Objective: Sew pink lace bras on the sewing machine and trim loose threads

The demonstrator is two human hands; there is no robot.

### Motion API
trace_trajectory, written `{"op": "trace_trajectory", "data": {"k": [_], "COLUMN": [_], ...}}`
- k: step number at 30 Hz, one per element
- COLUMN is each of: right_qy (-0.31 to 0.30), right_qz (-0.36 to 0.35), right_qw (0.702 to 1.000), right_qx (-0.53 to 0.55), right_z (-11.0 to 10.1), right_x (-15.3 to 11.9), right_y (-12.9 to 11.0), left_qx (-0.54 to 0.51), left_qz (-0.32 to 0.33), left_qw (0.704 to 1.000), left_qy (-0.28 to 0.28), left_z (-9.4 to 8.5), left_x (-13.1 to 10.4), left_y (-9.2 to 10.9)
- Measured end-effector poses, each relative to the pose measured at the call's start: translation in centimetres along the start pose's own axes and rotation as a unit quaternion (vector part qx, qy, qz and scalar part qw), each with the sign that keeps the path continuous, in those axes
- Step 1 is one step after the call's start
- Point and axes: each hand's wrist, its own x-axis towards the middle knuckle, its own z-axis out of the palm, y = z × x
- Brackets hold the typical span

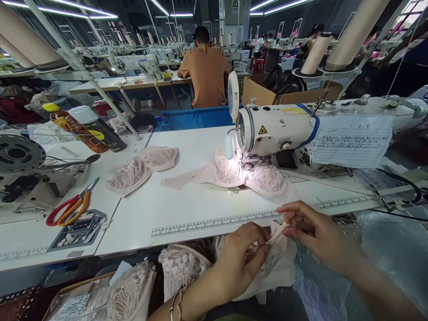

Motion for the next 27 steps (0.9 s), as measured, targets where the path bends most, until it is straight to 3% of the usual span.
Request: {"op": "trace_trajectory", "data": {"k": [4,10,13,16,20,24,27], "right_qy": [-0.039,-0.067,-0.057,-0.072,-0.047,0.039,0.029], "right_qz": [-0.029,-0.039,-0.039,-0.027,-0.018,-0.064,-0.076], "right_qw": [0.997,0.995,0.995,0.994,0.998,0.997,0.996], "right_qx": [-0.053,-0.056,-0.074,-0.079,-0.031,-0.028,-0.037], "right_z": [-0.7,-1.6,-1.2,-0.6,-0.8,-1.1,-0.6], "right_x": [0.5,-0.1,-0.5,-0.7,-0.7,-0.8,-0.9], "right_y": [-0.4,-0.9,-1.7,-1.9,-0.8,0.1,0.0], "left_qx": [0.031,0.022,0.077,0.098,-0.005,-0.155,-0.166], "left_qz": [0.032,-0.001,0.0,-0.031,-0.119,-0.211,-0.226], "left_qw": [0.999,1.0,0.997,0.995,0.99,0.963,0.958], "left_qy": [-0.002,-0.007,-0.014,0.018,0.069,0.056,0.061], "left_z": [-0.1,-0.1,0.8,2.0,2.6,2.1,1.9], "left_x": [0.1,0.6,1.1,1.7,2.2,2.6,2.8], "left_y": [0.0,1.0,1.3,1.0,0.6,0.5,0.6]}}
